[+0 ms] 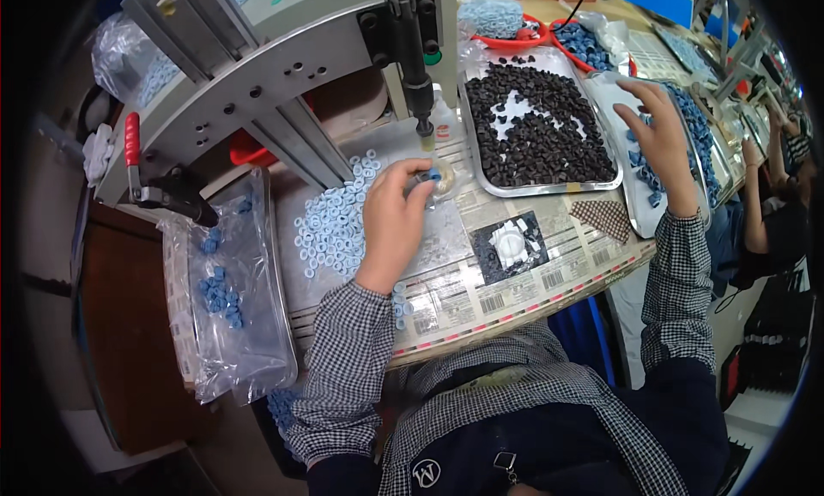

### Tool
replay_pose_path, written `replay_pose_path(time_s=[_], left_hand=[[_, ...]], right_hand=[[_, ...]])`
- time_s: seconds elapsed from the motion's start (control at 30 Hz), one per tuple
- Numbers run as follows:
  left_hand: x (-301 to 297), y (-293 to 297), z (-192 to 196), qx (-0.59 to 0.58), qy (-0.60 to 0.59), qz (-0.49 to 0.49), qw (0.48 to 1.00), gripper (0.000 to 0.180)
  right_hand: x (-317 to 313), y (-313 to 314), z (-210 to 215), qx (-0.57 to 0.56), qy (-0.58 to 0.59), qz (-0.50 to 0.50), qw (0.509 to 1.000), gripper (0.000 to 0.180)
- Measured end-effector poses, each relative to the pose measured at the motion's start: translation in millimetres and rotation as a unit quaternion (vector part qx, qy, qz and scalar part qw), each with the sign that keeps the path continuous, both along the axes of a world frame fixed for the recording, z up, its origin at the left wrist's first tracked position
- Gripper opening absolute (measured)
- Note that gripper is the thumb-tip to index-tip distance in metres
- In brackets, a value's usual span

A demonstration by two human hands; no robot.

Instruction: Using a manual press machine to join small plastic and metal components at a workstation.

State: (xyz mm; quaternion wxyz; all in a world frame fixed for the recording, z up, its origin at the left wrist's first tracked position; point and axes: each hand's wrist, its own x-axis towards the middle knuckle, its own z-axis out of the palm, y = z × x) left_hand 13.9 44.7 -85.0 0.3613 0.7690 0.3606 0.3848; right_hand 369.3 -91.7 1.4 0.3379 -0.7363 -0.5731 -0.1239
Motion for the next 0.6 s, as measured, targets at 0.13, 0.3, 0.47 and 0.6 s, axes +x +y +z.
replay_pose_path(time_s=[0.13,0.3,0.47,0.6], left_hand=[[8,9,-2,0.058,0.066,-0.023,0.996,0.024],[8,9,-16,0.182,0.11,0.0,0.977,0.025],[5,12,-24,0.201,0.122,0.002,0.972,0.024],[15,8,-14,0.183,0.132,-0.005,0.974,0.035]], right_hand=[[-60,36,35,0.051,-0.048,0.148,0.987,0.031],[-112,76,84,0.112,-0.028,0.269,0.956,0.03],[-152,120,145,0.156,0.106,0.381,0.905,0.038],[-167,164,183,0.015,0.376,0.421,0.825,0.066]])
